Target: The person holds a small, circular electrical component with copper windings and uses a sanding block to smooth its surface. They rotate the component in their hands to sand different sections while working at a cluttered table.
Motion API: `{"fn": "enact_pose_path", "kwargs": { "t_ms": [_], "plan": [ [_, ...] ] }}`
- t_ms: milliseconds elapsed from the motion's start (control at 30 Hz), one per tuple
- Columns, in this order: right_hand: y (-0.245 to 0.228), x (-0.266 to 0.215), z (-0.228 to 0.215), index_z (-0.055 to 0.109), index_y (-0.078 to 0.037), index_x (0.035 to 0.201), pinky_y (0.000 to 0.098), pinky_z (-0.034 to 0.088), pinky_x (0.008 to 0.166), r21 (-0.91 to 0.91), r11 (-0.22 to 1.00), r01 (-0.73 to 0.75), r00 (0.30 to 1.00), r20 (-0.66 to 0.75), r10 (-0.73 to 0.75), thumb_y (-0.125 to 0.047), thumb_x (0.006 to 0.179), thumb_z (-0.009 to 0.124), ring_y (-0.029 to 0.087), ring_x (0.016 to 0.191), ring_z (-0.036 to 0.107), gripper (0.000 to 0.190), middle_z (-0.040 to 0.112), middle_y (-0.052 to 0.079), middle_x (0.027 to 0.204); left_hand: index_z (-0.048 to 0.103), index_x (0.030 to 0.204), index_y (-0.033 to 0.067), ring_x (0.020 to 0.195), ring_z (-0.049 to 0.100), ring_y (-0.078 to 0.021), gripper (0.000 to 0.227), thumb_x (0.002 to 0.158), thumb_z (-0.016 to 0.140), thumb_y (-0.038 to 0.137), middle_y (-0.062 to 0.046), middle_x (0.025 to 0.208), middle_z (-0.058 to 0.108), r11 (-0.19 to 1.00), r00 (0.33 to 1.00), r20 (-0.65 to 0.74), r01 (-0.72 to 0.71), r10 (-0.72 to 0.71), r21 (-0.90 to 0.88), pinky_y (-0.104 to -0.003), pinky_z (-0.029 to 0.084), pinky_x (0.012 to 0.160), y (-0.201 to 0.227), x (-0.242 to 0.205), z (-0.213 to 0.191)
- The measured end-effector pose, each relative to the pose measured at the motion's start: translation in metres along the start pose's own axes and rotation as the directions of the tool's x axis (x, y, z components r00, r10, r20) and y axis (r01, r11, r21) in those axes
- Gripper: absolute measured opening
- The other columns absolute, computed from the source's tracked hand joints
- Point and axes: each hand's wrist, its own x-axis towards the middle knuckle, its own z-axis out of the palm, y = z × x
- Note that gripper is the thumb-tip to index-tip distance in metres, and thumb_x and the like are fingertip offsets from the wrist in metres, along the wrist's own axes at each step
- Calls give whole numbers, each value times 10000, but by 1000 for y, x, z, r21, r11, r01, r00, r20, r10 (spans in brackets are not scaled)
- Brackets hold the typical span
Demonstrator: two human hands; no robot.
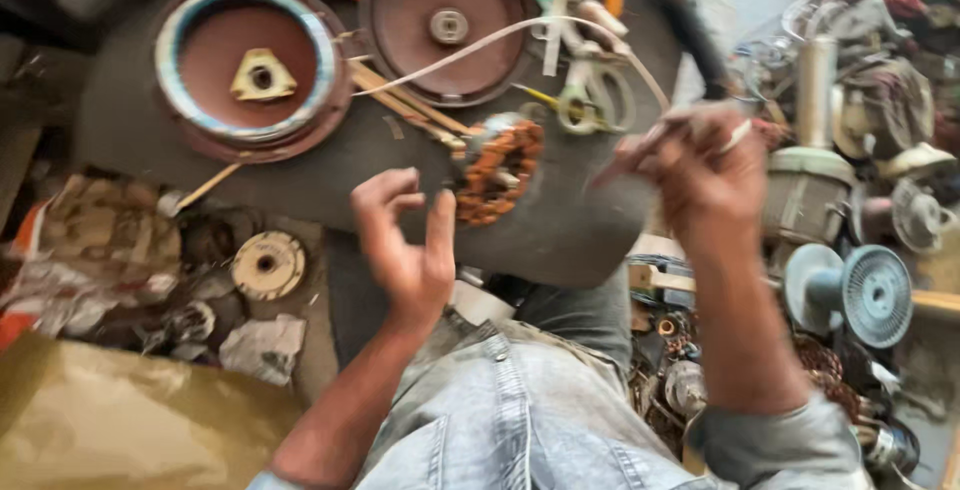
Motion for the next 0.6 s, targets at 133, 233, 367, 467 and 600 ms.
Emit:
{"fn": "enact_pose_path", "kwargs": {
  "t_ms": [133, 233, 367, 467, 600],
  "plan": [
    [23, -58, -17, 653, 3, 1172, 460, 615, 936, 98, 993, -62, 977, -197, 81, 95, 925, 675, 282, 981, 738, 264, 717, 157, 1029, 644, 1233, 36, 1015, 682, -240, 382, 900, 809, 127, -139, 1201, 672, 995, 898, 429, -95, 100, -34, -319, 575, 838, 67, -12, 22],
    [37, -84, -23, 658, 20, 1156, 439, 611, 965, 137, 991, 5, 988, -154, 16, 150, 900, 688, 250, 1010, 730, 288, 726, 158, 1066, 701, 1151, 13, 855, 726, -211, 322, 860, 803, 107, -135, 1097, 741, 992, 803, 594, 105, -47, -64, -311, 580, 761, 88, -16, 49],
    [38, -101, -26, 661, 36, 1148, 403, 611, 905, 27, 998, 49, 980, -195, -42, 159, 911, 695, 248, 945, 738, 269, 742, 168, 1035, 752, 1047, 23, 803, 759, -181, 209, 850, 786, 84, -97, 941, 769, 992, 799, 595, 124, -88, -21, -291, 583, 703, 99, -27, 63],
    [33, -109, -24, 657, 27, 1165, 370, 601, 862, 41, 999, 29, 976, -218, -19, 144, 896, 702, 220, 915, 730, 297, 719, 129, 999, 752, 970, 21, 738, 743, -153, 136, 850, 785, 75, -86, 879, 762, 987, 831, 536, 157, -149, 31, -282, 578, 662, 100, -41, 69],
    [27, -113, -19, 626, 14, 1076, 327, 562, 933, 89, 996, -31, 994, -100, 40, 111, 927, 712, 182, 1013, 697, 197, 706, 117, 1077, 715, 929, 4, 734, 732, -100, 77, 885, 755, 52, -66, 820, 766, 921, 772, 543, 390, -329, 4, -265, 581, 655, 99, -46, 71]
  ]
}}
